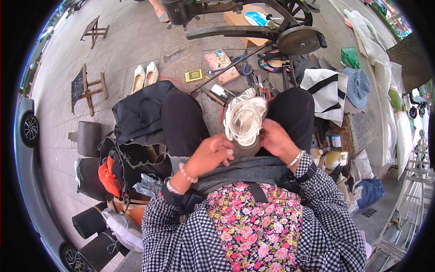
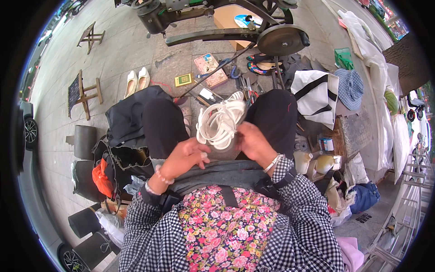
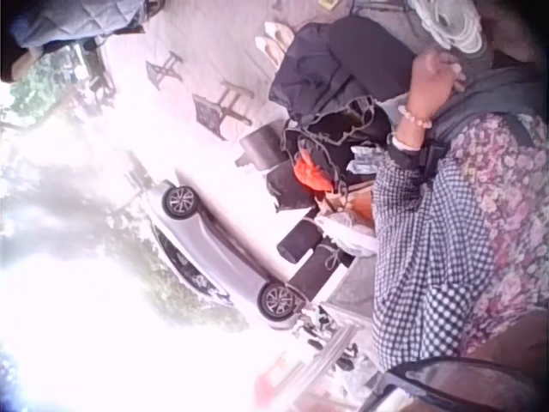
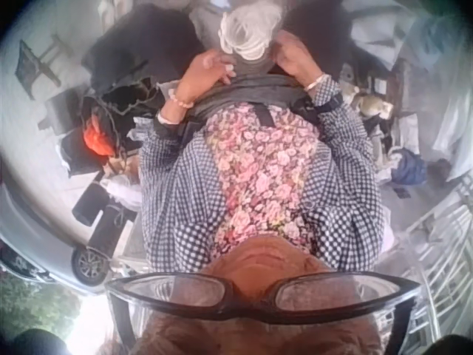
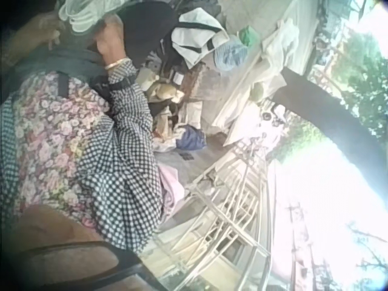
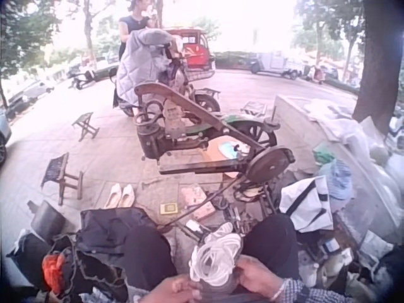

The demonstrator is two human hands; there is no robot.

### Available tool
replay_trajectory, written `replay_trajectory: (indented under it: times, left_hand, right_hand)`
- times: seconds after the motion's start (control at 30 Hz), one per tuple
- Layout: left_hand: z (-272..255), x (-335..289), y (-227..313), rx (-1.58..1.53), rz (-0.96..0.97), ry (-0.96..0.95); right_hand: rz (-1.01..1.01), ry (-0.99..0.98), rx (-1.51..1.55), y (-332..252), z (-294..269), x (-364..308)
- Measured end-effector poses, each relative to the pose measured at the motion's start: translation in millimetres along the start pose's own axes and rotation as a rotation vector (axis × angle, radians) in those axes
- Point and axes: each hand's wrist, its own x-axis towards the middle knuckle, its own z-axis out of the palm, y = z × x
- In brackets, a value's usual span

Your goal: Repairing a sandal by stitching parts together and adjusting the sewing machine.

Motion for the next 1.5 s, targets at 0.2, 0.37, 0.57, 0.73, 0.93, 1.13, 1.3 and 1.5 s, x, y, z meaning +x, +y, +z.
replay_trajectory:
  times: [0.2, 0.37, 0.57, 0.73, 0.93, 1.13, 1.3, 1.5]
  left_hand:
    - [-16, -59, 29, 0.527, 0.374, 0.383]
    - [-25, -108, 81, 0.626, 0.378, 0.592]
    - [-16, -90, 128, 0.770, 0.648, 0.520]
    - [-49, -15, 81, 1.548, 0.489, 0.668]
    - [-63, -7, 66, 1.529, 0.528, 0.681]
    - [-59, -3, 61, 1.543, 0.573, 0.684]
    - [-53, 13, 53, 1.595, 0.602, 0.650]
    - [-45, 29, 58, 1.717, 0.614, 0.633]
  right_hand:
    - [-0.534, 0.163, -0.041, -81, 15, -18]
    - [-0.384, 0.275, -0.504, -122, -1, -8]
    - [-0.185, 0.056, -1.410, -124, -32, 82]
    - [-0.834, -0.065, -2.182, -53, -73, 174]
    - [-0.206, 0.740, -1.512, -48, -59, 178]
    - [-0.379, 0.307, -0.967, -85, 12, 111]
    - [-0.889, -0.195, -0.620, -155, 70, -38]
    - [-1.451, -0.889, -1.393, -228, 99, -199]
